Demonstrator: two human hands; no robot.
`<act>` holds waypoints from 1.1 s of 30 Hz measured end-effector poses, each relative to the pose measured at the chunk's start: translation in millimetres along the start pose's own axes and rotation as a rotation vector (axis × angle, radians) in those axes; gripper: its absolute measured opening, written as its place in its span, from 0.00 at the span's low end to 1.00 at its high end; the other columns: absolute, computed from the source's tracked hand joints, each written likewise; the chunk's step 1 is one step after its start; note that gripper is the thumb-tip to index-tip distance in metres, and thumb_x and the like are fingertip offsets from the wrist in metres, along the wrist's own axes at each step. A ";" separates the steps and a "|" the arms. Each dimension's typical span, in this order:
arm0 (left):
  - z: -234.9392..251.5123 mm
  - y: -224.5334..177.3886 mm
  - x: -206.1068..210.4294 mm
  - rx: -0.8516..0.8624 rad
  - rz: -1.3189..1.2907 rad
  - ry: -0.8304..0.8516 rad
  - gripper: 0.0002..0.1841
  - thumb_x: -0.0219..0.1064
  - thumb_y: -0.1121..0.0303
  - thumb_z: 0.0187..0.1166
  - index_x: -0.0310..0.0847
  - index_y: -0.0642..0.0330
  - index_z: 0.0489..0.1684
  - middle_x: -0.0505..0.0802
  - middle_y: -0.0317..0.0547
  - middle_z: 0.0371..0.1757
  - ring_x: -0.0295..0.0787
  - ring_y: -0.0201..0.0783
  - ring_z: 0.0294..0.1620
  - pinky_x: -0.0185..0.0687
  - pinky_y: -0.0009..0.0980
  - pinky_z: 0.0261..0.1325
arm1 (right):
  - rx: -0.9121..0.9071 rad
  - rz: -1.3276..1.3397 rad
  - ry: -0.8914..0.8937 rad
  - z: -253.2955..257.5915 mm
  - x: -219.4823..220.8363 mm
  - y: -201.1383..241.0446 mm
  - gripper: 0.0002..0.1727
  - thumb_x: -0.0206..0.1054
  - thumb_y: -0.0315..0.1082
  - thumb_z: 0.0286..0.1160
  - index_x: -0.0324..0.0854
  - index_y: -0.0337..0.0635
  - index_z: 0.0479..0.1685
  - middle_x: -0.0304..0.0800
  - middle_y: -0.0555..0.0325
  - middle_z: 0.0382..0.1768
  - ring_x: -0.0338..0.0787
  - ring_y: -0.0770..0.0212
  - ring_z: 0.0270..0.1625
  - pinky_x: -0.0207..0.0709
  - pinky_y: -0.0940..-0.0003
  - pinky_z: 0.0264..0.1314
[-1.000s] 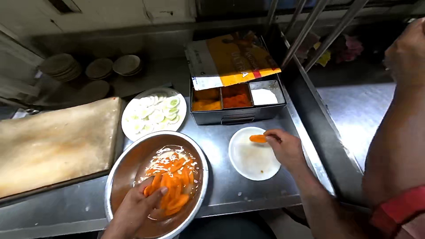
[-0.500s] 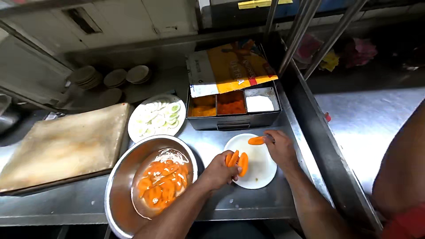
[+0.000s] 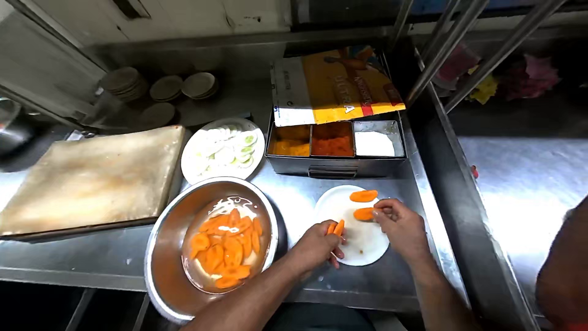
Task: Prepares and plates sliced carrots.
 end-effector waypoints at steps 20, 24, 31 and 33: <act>36.7 -5.2 19.0 0.004 0.128 0.037 0.13 0.60 0.71 0.89 0.79 0.65 0.65 0.92 0.49 0.49 0.93 0.36 0.40 0.92 0.32 0.47 | -0.189 -0.039 0.150 -21.4 20.6 15.4 0.09 0.72 0.32 0.72 0.92 0.43 0.48 0.94 0.59 0.43 0.92 0.66 0.40 0.89 0.67 0.45; 26.4 -2.2 7.2 -0.015 0.006 -0.038 0.16 0.53 0.71 0.92 0.74 0.65 0.71 0.90 0.55 0.56 0.94 0.42 0.48 0.91 0.37 0.51 | -0.078 0.081 -0.028 -17.3 -8.1 -1.1 0.05 0.71 0.24 0.70 0.88 0.38 0.42 0.93 0.59 0.35 0.91 0.69 0.33 0.88 0.70 0.39; 2.3 2.9 2.7 -0.008 -0.212 -0.050 0.18 0.44 0.78 0.89 0.68 0.63 0.74 0.89 0.51 0.62 0.91 0.42 0.60 0.88 0.39 0.62 | -0.218 -0.273 -0.187 -3.9 -10.7 -4.0 0.05 0.77 0.25 0.67 0.91 0.37 0.40 0.92 0.50 0.36 0.90 0.56 0.35 0.85 0.57 0.40; 0.1 6.0 3.6 -0.007 -0.228 -0.057 0.15 0.46 0.77 0.91 0.66 0.62 0.71 0.89 0.51 0.63 0.92 0.43 0.60 0.89 0.39 0.62 | -0.243 -0.358 -0.204 -2.1 -9.0 -4.3 0.06 0.79 0.26 0.65 0.91 0.37 0.38 0.91 0.47 0.35 0.90 0.50 0.36 0.84 0.51 0.41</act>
Point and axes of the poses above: each hand's wrist, its own z-axis towards the middle knuckle, its own x-axis out of the palm, y = z × x, the point moved 10 cm from there along z, towards the middle knuckle
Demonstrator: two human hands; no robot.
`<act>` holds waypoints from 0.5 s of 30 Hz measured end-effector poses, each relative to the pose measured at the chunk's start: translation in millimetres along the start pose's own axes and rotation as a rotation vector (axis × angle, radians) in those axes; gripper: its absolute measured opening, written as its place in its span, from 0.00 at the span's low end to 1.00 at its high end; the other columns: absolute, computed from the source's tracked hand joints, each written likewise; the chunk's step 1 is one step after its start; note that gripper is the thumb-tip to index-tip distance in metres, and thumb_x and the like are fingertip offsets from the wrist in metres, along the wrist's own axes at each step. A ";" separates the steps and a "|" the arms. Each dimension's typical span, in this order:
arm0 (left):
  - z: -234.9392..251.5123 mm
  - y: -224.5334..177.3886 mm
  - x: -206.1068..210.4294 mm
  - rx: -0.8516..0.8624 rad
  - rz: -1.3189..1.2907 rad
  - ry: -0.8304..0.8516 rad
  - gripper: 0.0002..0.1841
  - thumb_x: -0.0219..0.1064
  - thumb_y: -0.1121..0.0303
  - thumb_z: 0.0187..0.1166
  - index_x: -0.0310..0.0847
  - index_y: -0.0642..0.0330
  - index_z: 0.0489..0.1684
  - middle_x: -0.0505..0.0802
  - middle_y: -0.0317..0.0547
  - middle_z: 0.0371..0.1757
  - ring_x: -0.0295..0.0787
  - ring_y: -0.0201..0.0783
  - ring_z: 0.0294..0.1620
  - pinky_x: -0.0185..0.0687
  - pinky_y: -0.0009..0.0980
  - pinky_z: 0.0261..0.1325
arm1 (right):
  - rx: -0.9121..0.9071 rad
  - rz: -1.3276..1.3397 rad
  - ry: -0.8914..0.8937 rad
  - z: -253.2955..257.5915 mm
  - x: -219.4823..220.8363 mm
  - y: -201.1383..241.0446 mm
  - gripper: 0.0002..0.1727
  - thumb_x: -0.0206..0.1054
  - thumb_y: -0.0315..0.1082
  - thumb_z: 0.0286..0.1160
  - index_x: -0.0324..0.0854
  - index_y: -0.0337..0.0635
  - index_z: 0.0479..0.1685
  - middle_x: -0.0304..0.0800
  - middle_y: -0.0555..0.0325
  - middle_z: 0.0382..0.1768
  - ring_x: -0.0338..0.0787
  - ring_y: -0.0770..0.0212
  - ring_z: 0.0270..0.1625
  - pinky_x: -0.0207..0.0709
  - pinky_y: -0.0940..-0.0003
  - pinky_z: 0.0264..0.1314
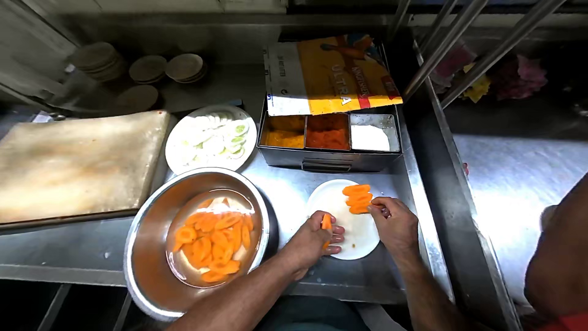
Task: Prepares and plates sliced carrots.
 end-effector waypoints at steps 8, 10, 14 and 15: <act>1.2 3.0 9.3 0.000 0.126 0.095 0.26 0.54 0.77 0.90 0.61 0.53 0.88 0.91 0.47 0.43 0.93 0.35 0.37 0.91 0.30 0.46 | -0.068 0.008 0.054 -4.2 -9.5 15.2 0.10 0.78 0.32 0.67 0.92 0.38 0.45 0.89 0.45 0.45 0.88 0.52 0.39 0.83 0.54 0.40; 2.3 4.5 12.5 0.001 0.224 0.130 0.34 0.56 0.79 0.87 0.50 0.49 0.93 0.91 0.45 0.44 0.91 0.33 0.36 0.87 0.28 0.43 | -0.107 0.131 0.220 -16.1 -0.9 39.0 0.13 0.72 0.37 0.72 0.92 0.42 0.51 0.92 0.51 0.47 0.90 0.59 0.38 0.87 0.61 0.39; -1.6 2.7 19.5 0.025 0.480 0.169 0.38 0.59 0.77 0.85 0.44 0.48 0.95 0.92 0.46 0.49 0.92 0.34 0.42 0.88 0.32 0.50 | -0.115 0.329 0.448 -42.3 20.8 66.7 0.11 0.68 0.37 0.77 0.93 0.44 0.46 0.93 0.60 0.41 0.92 0.69 0.39 0.89 0.71 0.44; -7.5 -0.5 18.4 0.044 0.559 0.174 0.39 0.60 0.74 0.84 0.45 0.48 0.95 0.92 0.49 0.54 0.92 0.37 0.48 0.88 0.36 0.57 | -0.095 0.367 0.418 -43.9 18.0 63.4 0.09 0.68 0.35 0.76 0.93 0.44 0.42 0.93 0.62 0.39 0.92 0.71 0.38 0.90 0.73 0.44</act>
Point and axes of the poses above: each hand's wrist, its own z-axis towards the middle knuckle, its own x-axis out of the palm, y = z × x, the point moved 10 cm from there along z, towards the middle knuckle
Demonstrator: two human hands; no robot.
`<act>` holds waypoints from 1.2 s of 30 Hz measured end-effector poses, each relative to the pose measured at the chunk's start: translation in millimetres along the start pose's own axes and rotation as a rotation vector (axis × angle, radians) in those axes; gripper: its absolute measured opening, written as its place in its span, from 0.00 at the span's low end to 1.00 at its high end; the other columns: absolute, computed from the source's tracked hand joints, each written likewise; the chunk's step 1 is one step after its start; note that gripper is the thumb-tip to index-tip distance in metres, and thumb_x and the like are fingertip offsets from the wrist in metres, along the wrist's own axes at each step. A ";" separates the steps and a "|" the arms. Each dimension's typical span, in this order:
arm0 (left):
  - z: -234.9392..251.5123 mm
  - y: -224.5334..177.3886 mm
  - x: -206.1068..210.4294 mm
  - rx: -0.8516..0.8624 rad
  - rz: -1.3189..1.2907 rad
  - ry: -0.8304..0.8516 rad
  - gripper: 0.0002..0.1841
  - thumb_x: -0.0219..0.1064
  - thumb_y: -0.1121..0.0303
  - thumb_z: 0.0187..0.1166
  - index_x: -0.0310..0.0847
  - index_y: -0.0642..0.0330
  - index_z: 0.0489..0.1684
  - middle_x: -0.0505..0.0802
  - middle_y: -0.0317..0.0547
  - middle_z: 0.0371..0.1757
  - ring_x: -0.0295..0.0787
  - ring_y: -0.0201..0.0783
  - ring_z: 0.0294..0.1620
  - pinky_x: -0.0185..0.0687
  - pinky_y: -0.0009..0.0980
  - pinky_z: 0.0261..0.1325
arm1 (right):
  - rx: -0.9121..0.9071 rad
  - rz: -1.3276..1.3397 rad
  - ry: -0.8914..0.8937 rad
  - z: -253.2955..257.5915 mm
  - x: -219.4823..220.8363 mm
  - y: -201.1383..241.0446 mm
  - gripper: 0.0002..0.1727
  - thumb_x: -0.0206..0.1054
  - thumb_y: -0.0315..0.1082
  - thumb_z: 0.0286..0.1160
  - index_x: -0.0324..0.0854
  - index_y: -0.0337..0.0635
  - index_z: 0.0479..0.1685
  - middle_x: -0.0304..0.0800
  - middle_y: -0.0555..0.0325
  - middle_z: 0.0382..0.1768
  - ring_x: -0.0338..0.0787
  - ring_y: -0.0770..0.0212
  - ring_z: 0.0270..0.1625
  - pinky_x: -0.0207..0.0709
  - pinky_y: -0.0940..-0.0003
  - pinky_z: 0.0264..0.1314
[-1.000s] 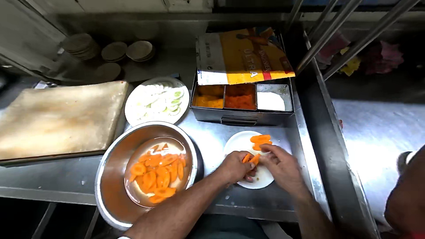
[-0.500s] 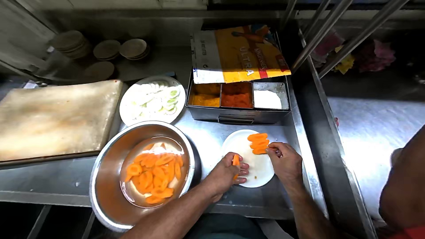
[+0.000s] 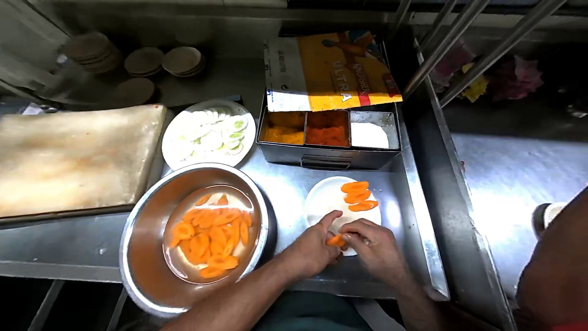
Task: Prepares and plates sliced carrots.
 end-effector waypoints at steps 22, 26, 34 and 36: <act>-210.2 101.7 -201.0 -0.237 0.669 -0.751 0.16 0.69 0.66 0.82 0.86 0.62 0.64 0.91 0.56 0.59 0.90 0.52 0.58 0.83 0.53 0.66 | 0.156 -0.436 -0.320 4.0 -62.1 -63.9 0.19 0.67 0.35 0.80 0.83 0.25 0.58 0.84 0.25 0.49 0.84 0.35 0.42 0.76 0.38 0.46; -182.6 113.1 -192.2 -0.313 0.807 -0.588 0.25 0.73 0.58 0.79 0.82 0.55 0.74 0.87 0.52 0.69 0.82 0.52 0.73 0.76 0.50 0.76 | 0.072 -0.439 -0.347 1.2 -58.9 -38.9 0.19 0.64 0.36 0.82 0.84 0.25 0.55 0.84 0.26 0.48 0.84 0.42 0.38 0.78 0.48 0.41; -156.7 135.9 -180.8 -0.392 0.803 -0.334 0.26 0.72 0.71 0.76 0.78 0.53 0.76 0.79 0.59 0.75 0.80 0.60 0.73 0.79 0.54 0.72 | -0.173 -0.375 -0.213 10.5 35.9 93.0 0.17 0.61 0.38 0.77 0.89 0.30 0.41 0.88 0.39 0.41 0.84 0.57 0.34 0.79 0.65 0.34; -160.5 132.2 -186.4 -0.353 0.719 -0.331 0.23 0.70 0.71 0.77 0.79 0.54 0.73 0.82 0.59 0.72 0.84 0.58 0.69 0.81 0.55 0.70 | -0.261 -0.330 -0.176 14.7 66.0 123.2 0.16 0.63 0.38 0.77 0.91 0.34 0.39 0.89 0.46 0.38 0.86 0.62 0.35 0.82 0.71 0.36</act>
Point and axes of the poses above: each hand's wrist, its own z-axis towards the middle knuckle, its own x-axis out of the palm, y = z × x, the point moved 10 cm from there along z, towards the middle knuckle
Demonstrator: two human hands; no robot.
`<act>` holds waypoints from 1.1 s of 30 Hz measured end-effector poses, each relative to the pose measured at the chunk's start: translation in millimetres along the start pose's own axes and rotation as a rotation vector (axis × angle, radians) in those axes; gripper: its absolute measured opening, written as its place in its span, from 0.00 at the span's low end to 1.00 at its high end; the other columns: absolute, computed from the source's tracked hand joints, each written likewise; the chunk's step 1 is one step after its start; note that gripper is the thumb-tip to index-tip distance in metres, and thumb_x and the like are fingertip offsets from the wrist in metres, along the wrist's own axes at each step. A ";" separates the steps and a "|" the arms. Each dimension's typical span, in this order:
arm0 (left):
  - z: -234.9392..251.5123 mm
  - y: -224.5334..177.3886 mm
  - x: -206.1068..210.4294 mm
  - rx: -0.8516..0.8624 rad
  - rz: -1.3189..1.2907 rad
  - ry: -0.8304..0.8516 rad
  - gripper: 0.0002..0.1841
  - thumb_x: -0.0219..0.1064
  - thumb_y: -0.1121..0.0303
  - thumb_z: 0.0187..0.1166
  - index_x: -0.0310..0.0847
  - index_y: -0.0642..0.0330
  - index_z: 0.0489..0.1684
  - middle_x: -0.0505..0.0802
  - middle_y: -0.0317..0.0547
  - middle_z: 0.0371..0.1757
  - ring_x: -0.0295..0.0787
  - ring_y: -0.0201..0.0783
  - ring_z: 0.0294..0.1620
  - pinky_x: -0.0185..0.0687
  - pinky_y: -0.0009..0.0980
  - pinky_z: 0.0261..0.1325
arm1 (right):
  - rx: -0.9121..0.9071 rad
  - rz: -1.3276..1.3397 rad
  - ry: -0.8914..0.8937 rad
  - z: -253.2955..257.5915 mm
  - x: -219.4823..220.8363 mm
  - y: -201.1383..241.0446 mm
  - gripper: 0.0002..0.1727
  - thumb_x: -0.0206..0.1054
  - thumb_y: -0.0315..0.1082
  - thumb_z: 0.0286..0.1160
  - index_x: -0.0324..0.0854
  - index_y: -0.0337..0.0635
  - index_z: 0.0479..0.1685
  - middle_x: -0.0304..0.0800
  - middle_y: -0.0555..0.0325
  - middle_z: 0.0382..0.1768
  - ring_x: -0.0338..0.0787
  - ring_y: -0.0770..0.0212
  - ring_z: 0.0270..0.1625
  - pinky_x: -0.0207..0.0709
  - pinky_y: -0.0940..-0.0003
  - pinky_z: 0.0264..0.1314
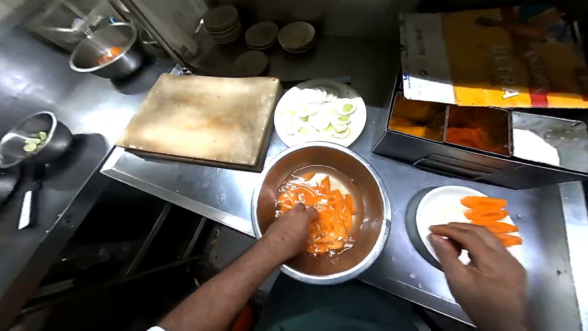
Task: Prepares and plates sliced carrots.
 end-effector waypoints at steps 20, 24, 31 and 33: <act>-33.6 -8.7 -5.5 0.403 0.002 0.118 0.17 0.57 0.64 0.90 0.82 0.62 0.70 0.88 0.59 0.67 0.81 0.58 0.74 0.73 0.56 0.77 | 0.072 -0.409 0.829 59.9 213.8 65.5 0.17 0.71 0.35 0.78 0.87 0.42 0.62 0.90 0.45 0.53 0.90 0.44 0.60 0.85 0.47 0.60; -1.0 18.0 -47.3 0.169 0.059 -0.048 0.16 0.61 0.67 0.87 0.82 0.58 0.70 0.88 0.55 0.65 0.86 0.55 0.66 0.82 0.53 0.68 | 0.115 -0.453 0.875 63.9 219.8 64.1 0.10 0.69 0.32 0.77 0.88 0.40 0.51 0.90 0.46 0.47 0.91 0.44 0.57 0.85 0.47 0.56; 41.9 9.7 -68.3 0.111 0.197 -0.157 0.22 0.68 0.71 0.78 0.80 0.57 0.72 0.86 0.58 0.68 0.85 0.59 0.67 0.86 0.55 0.59 | 0.274 -0.299 0.838 63.0 194.7 49.8 0.10 0.66 0.35 0.83 0.87 0.46 0.57 0.93 0.49 0.46 0.93 0.45 0.52 0.84 0.42 0.56; 47.0 5.5 -65.1 0.093 0.216 -0.094 0.21 0.66 0.74 0.78 0.79 0.56 0.72 0.86 0.59 0.67 0.85 0.61 0.67 0.84 0.58 0.59 | 0.317 -0.185 0.739 63.8 174.6 46.1 0.10 0.67 0.35 0.83 0.86 0.45 0.56 0.93 0.50 0.40 0.93 0.47 0.44 0.84 0.42 0.50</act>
Point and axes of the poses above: each hand's wrist, its own z-axis towards the middle knuckle, its own x-axis out of the palm, y = z × x, the point moved 10 cm from there along z, towards the middle knuckle
